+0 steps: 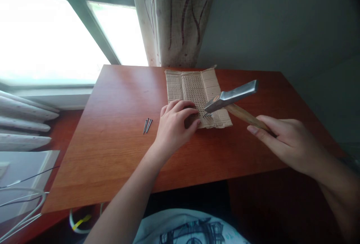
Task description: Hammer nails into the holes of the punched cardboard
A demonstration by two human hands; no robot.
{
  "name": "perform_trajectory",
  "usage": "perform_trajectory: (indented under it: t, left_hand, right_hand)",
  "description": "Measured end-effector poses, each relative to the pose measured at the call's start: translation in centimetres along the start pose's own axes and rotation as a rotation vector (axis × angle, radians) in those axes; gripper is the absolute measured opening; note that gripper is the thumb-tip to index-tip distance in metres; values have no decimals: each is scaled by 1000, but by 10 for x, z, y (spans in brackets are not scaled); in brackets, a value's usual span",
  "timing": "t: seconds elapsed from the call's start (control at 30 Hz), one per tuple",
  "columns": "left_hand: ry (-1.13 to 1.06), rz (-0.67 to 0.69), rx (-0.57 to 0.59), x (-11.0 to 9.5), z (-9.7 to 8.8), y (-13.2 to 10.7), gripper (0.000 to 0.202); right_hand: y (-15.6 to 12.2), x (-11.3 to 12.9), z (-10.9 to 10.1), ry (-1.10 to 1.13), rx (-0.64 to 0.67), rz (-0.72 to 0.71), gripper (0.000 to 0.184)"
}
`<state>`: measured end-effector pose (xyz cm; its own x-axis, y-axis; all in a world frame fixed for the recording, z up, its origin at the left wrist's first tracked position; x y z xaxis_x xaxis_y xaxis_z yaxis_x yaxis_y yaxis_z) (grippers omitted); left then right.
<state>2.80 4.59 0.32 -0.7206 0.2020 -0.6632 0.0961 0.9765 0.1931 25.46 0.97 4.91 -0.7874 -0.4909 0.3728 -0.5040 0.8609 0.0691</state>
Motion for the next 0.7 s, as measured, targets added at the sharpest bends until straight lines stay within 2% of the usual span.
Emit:
perform_trajectory:
  t: [0.13, 0.33, 0.53, 0.7]
  left_hand:
    - [2, -2, -8, 0, -1, 0, 17]
    - [1, -1, -8, 0, 0, 0, 17]
    - [-6, 13, -25, 1, -1, 0, 17]
    - [-1, 14, -17, 0, 0, 0, 17]
  right_hand:
    - [2, -2, 8, 31, 44, 15, 40]
    - [1, 3, 2, 29, -22, 6, 40]
    - [6, -2, 15, 61, 17, 6, 41]
    - [6, -1, 8, 65, -30, -6, 42]
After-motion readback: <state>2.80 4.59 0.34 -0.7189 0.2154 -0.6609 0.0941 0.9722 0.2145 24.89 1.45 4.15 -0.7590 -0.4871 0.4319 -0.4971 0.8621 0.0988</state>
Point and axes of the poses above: each hand's wrist, its own y-axis towards the middle knuckle, its own z-axis out of the palm, x = y × z, the point moved 9 cm from there along y, towards the middle knuckle, and after that the axes turned 15 degrees about -z, right-handed, at the moved point
